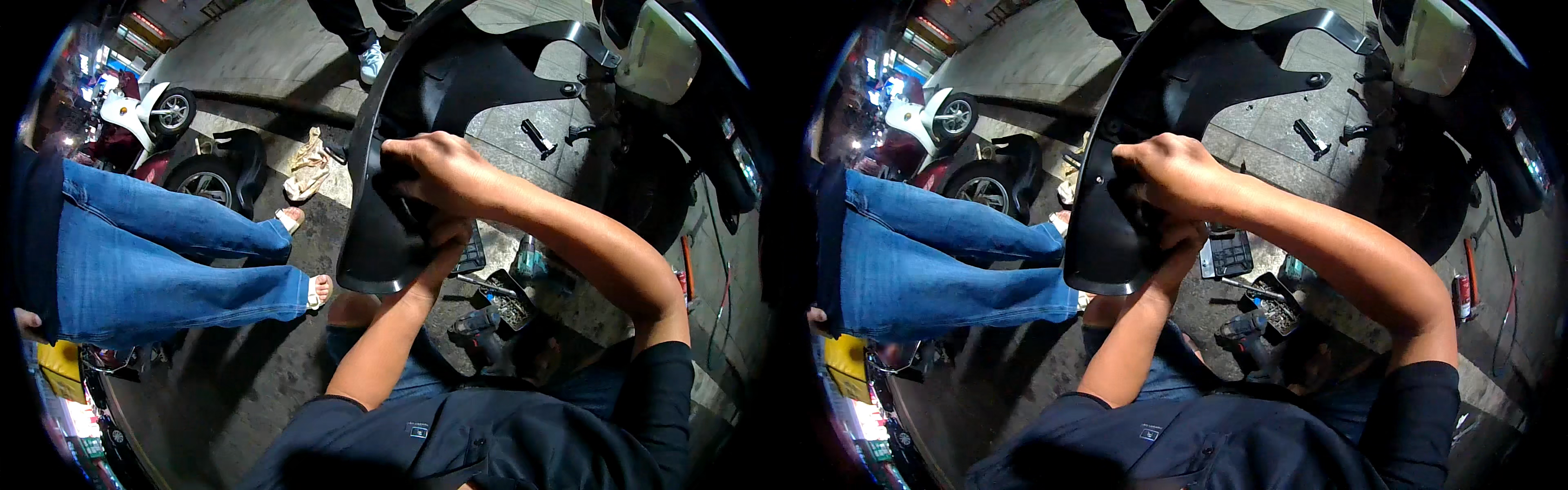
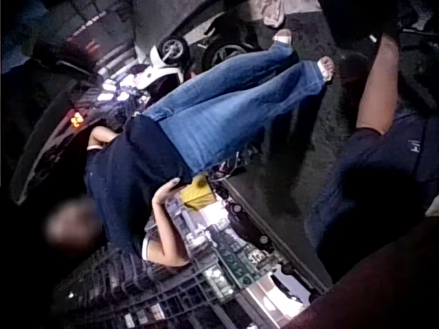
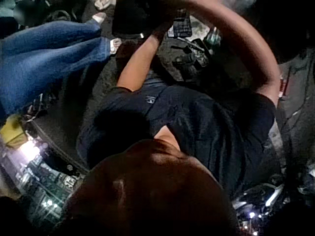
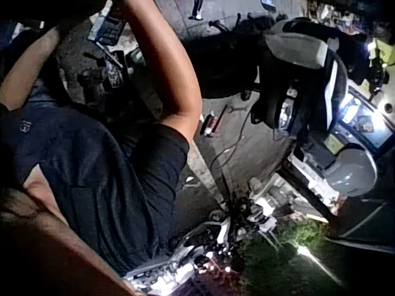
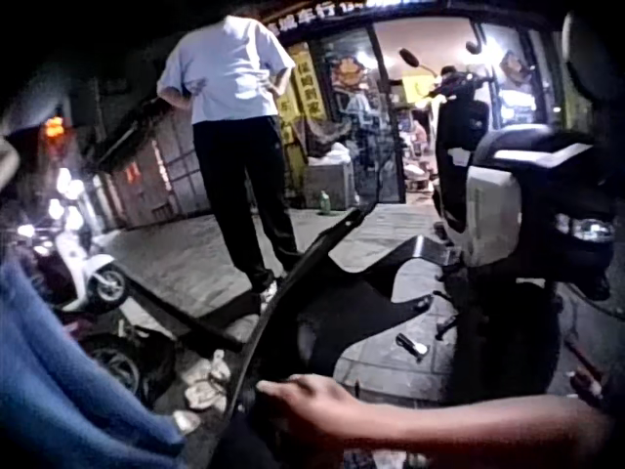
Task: The person disassembles the rear fender and license plate bracket of a scooter, retrieves a container of screws, and then reassembles the tail light and bracket components onto the fender using a power screwdriver.
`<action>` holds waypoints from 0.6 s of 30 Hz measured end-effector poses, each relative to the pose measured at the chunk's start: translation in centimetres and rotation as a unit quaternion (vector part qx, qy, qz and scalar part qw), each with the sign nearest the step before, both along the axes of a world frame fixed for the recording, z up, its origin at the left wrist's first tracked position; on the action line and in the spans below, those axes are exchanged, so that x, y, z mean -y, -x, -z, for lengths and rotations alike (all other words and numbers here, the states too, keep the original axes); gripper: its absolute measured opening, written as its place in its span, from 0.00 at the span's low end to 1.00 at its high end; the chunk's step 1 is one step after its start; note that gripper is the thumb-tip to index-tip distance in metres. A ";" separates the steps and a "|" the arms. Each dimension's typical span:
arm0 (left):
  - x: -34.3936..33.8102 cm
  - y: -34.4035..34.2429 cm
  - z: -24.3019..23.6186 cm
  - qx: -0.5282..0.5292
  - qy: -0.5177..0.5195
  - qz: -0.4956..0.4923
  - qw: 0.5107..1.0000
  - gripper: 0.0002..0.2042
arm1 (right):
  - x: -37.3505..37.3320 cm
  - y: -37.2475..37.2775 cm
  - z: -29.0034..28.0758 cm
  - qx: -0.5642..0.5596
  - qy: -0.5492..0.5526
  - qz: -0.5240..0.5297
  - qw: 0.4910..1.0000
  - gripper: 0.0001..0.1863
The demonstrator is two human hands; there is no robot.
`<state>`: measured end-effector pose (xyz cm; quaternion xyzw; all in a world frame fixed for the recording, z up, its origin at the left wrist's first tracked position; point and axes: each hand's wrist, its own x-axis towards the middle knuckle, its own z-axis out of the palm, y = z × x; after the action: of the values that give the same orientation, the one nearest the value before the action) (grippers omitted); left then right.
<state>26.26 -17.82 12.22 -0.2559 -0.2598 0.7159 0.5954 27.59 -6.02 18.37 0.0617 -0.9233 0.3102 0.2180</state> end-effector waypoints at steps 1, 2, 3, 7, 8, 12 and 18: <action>0.0 0.1 -0.1 0.005 -0.001 -0.002 1.000 0.04 | -0.1 0.5 0.2 0.016 0.019 -0.014 1.000 0.21; 0.0 0.2 -0.1 -0.022 -0.018 0.001 1.000 0.03 | -0.2 0.9 0.5 0.034 0.038 -0.027 0.998 0.23; -0.1 0.4 0.1 -0.048 -0.035 0.004 0.998 0.03 | -0.3 1.1 0.9 0.032 0.028 -0.018 0.999 0.23; 0.6 0.6 3.2 0.031 -0.093 0.005 0.995 0.05 | -0.3 2.7 3.4 0.030 0.095 -0.093 0.991 0.17; 0.8 0.4 3.3 -0.016 -0.082 -0.018 0.996 0.09 | 0.3 2.9 2.1 0.117 0.110 -0.111 0.981 0.15; 1.9 0.7 1.4 -0.214 -0.023 -0.086 0.973 0.27 | 1.7 0.5 0.3 0.158 0.118 -0.087 0.976 0.16; 2.1 0.0 1.7 -0.290 -0.018 -0.076 0.954 0.36 | 3.2 -1.8 1.3 0.119 -0.051 0.066 0.989 0.11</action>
<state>26.23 -19.96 10.56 -0.0059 -0.1076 0.7973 0.5939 29.38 -9.18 17.05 -0.0257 -0.9594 0.2527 0.1228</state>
